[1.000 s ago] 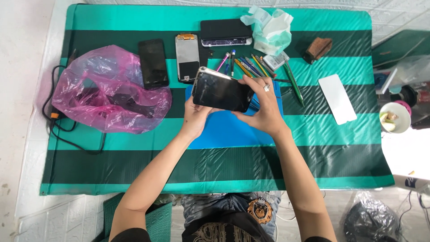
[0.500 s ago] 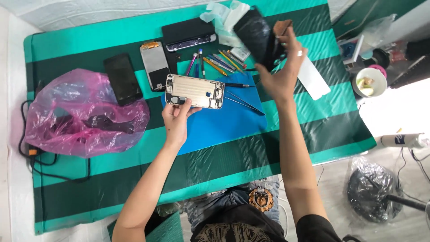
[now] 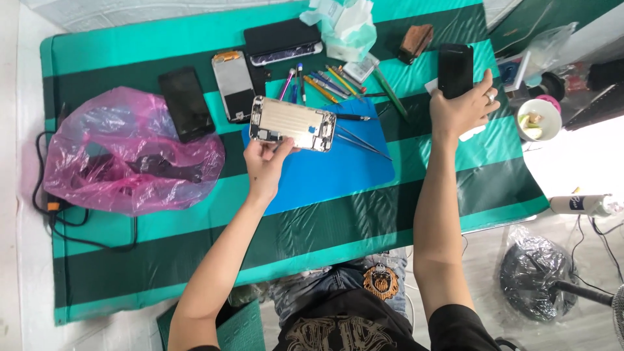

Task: Assembling internal smartphone components and securing them with a screwdriver on a repair bench.

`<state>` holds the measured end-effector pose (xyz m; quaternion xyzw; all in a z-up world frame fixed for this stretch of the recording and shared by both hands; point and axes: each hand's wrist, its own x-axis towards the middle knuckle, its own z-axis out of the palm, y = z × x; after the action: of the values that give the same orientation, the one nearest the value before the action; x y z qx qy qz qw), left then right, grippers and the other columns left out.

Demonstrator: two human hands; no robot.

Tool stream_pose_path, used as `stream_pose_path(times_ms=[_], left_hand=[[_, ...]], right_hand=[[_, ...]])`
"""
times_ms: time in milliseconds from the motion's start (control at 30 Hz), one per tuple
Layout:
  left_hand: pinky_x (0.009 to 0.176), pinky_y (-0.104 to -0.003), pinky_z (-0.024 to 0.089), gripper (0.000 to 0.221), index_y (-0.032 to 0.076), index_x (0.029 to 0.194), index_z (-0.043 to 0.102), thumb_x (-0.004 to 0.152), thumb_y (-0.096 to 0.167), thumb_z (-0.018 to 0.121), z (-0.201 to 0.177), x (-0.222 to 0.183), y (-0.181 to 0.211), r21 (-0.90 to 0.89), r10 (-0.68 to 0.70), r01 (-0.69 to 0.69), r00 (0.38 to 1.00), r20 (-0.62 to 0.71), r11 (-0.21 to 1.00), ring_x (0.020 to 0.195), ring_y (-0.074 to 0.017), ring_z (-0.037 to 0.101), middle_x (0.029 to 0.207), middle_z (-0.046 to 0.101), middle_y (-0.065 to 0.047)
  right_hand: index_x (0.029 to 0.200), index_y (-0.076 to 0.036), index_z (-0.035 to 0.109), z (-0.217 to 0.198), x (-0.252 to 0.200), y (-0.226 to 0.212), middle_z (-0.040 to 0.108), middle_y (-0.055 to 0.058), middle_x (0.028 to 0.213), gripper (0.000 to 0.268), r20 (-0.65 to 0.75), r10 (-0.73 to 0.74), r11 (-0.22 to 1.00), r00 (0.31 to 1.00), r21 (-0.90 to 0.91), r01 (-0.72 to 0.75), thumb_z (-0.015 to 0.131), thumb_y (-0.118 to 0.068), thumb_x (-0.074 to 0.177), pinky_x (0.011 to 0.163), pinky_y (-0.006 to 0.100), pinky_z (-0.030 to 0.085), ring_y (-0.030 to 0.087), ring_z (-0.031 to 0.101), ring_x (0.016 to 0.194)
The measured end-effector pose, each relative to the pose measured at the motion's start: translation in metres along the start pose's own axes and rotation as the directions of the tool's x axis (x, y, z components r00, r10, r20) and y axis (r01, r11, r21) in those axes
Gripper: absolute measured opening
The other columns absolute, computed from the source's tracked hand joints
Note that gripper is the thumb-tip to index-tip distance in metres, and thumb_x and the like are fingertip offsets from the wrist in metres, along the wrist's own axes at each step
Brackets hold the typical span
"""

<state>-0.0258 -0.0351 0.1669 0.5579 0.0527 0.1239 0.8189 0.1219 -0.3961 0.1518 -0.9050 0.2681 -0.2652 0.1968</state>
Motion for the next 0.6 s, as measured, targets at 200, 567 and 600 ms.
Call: stream_pose_path(times_ms=[200,567,600], left_hand=[[0.083,-0.042,0.071,0.047,-0.001,0.135,0.055,0.094,0.007,0.076,-0.01,0.007,0.006,0.057,0.106,-0.107,0.994,0.019,0.993,0.113,-0.0289,0.07,0.132,0.066,-0.018],[0.08,-0.042,0.071,0.026,0.0,0.105,0.056,0.092,0.008,0.077,-0.027,0.02,0.009,0.077,0.158,-0.152,0.984,-0.083,0.985,0.099,-0.031,0.074,0.113,0.065,-0.017],[0.078,-0.041,0.071,0.025,0.003,0.102,0.056,0.092,0.01,0.078,-0.028,0.021,0.009,0.09,0.171,-0.163,0.982,-0.085,0.982,0.086,-0.0294,0.078,0.096,0.066,-0.011]], right_hand=[[0.15,-0.012,0.036,0.013,-0.002,0.007,0.045,0.022,0.143,0.094,0.056,-0.064,0.985,0.996,-0.158,0.072,0.101,-0.049,0.093,0.097,0.07,0.037,0.051,0.039,0.126],[0.125,-0.007,0.073,-0.019,-0.054,-0.084,0.071,0.017,0.112,0.019,-0.417,-0.744,0.404,0.523,0.343,0.848,0.075,-0.001,0.107,0.085,0.048,0.049,0.035,0.063,0.101],[0.119,-0.011,0.076,-0.026,-0.062,-0.096,0.069,0.015,0.105,0.011,-0.419,-0.779,0.345,0.467,0.334,0.877,0.077,-0.006,0.109,0.08,0.045,0.047,0.032,0.064,0.093]])
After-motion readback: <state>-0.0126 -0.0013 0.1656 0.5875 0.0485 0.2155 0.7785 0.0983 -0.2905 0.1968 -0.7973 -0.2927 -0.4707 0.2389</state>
